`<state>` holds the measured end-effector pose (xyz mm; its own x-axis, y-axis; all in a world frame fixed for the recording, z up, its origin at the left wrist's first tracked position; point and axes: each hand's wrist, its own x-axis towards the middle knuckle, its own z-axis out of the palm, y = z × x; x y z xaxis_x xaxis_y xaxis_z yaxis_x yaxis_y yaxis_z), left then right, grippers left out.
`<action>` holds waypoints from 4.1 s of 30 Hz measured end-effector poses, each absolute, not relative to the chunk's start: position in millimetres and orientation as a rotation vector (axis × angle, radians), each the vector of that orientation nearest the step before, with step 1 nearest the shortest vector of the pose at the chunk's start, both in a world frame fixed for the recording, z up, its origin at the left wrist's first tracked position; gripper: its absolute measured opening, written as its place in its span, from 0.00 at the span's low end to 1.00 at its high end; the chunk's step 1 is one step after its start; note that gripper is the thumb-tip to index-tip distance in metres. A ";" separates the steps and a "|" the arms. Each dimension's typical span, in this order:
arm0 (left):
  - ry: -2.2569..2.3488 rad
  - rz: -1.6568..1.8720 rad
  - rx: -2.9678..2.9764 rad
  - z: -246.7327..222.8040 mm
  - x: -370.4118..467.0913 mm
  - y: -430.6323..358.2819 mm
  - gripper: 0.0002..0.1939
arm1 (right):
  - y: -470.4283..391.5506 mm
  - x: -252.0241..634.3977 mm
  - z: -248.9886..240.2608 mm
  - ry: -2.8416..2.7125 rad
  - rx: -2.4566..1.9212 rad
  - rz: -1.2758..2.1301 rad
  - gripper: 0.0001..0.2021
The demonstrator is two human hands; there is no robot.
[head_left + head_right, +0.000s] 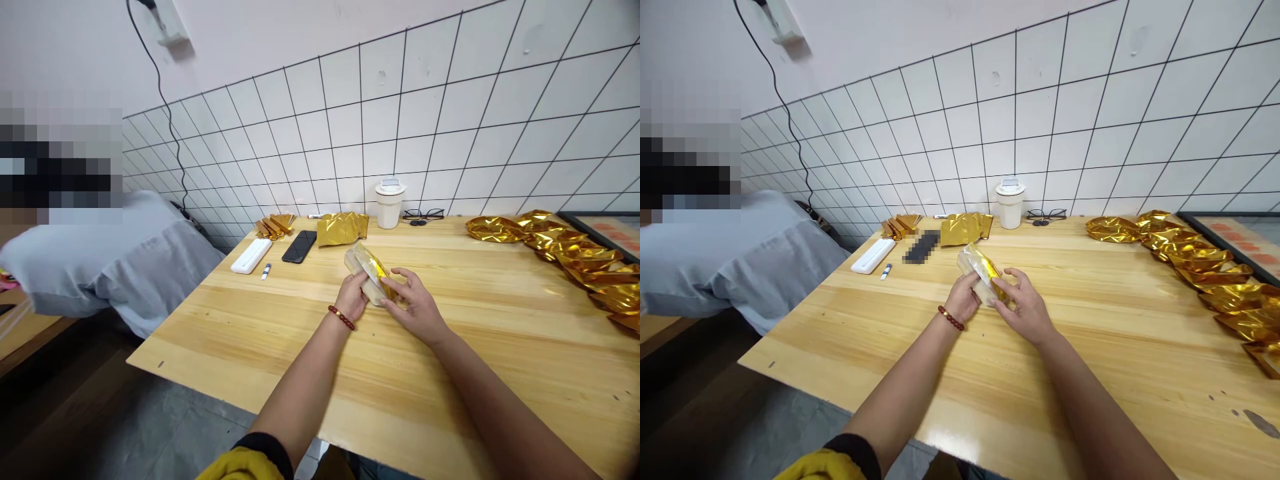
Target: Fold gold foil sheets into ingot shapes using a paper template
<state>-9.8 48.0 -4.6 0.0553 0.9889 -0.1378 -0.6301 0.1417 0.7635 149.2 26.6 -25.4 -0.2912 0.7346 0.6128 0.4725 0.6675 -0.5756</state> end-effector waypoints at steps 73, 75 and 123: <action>0.763 1.300 0.702 -2.7 1.5 37.1 0.22 | 19.7 145.7 -13.2 -1.910 -1.084 0.108 0.13; 0.756 1.306 0.685 -3.7 0.6 38.6 0.23 | 22.4 146.1 -14.0 -1.780 -1.115 0.258 0.14; 0.786 1.557 0.691 -4.5 4.5 38.7 0.20 | 29.2 147.2 -17.1 -1.436 -1.047 0.786 0.17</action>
